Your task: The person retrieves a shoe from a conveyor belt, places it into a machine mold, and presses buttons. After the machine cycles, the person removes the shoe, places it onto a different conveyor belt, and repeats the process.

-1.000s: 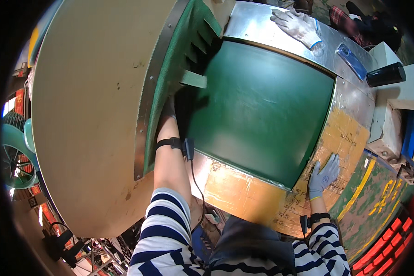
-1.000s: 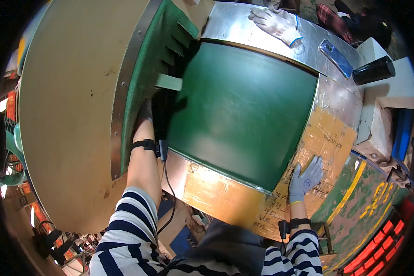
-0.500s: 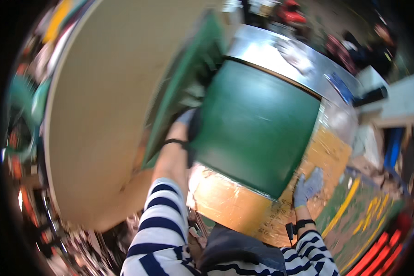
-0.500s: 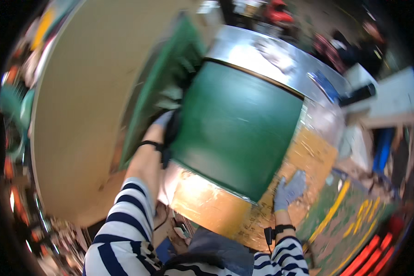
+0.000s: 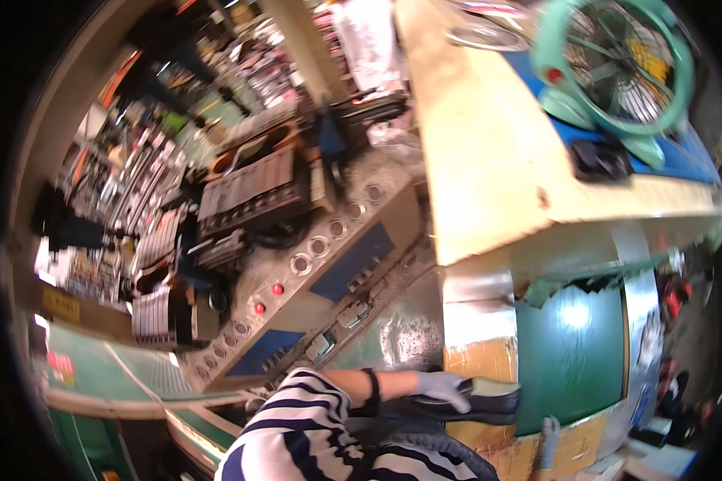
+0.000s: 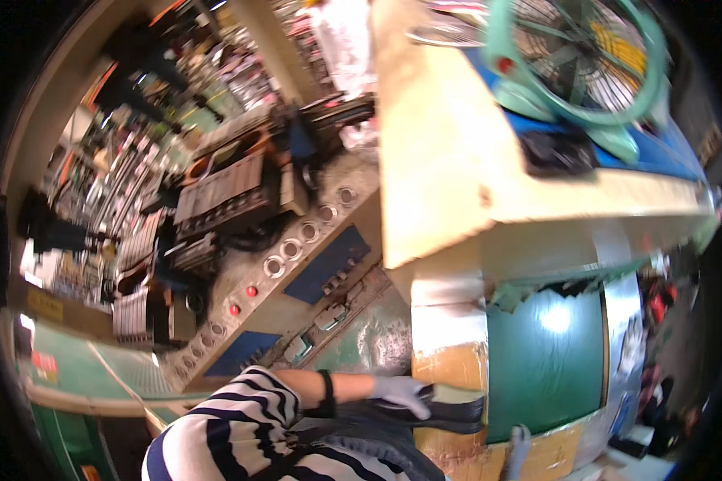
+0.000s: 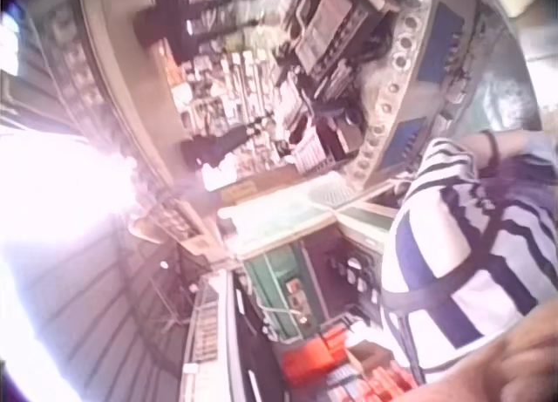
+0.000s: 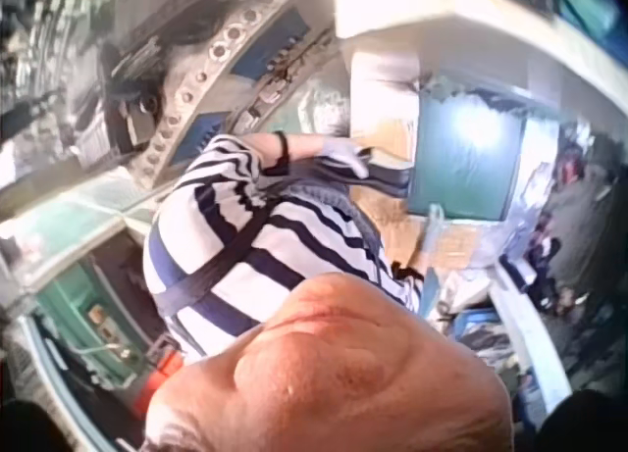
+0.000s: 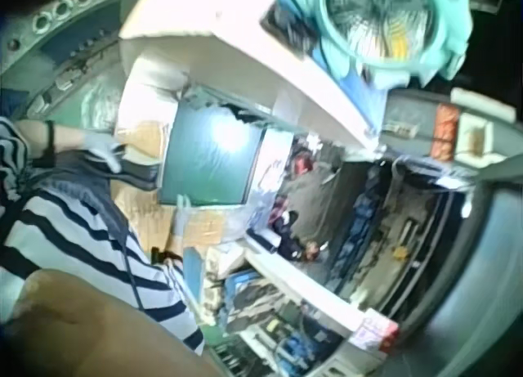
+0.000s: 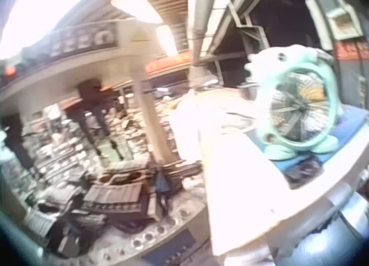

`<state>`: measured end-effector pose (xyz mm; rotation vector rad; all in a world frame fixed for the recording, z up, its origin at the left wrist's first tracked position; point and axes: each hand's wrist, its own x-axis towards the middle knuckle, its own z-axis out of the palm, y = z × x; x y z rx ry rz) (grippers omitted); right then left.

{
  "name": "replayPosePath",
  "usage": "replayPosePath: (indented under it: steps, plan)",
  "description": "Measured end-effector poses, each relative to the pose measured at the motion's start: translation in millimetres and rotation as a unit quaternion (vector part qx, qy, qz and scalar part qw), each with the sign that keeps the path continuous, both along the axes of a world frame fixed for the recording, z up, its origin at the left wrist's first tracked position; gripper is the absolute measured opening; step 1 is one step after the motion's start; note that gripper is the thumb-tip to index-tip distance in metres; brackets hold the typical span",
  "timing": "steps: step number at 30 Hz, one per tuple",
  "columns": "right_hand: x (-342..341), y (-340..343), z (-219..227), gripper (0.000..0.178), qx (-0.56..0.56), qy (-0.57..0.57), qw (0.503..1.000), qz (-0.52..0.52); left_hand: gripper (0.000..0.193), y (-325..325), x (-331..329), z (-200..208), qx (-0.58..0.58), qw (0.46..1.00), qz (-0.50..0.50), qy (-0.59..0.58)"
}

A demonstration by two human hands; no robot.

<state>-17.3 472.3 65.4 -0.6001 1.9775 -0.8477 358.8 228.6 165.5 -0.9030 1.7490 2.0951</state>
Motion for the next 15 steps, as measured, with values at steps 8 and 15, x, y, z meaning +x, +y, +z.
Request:
replayPosePath:
  steps: [8,15]
  plan:
    - [307,-219,116,0.065,0.082,-0.476,0.781,0.396,0.057,39,240,91,0.108,0.96,0.257,0.033]
    - [536,-239,163,0.056,0.223,-0.56,0.693,0.396,0.054,147,437,191,-0.399,0.685,0.573,-0.207]
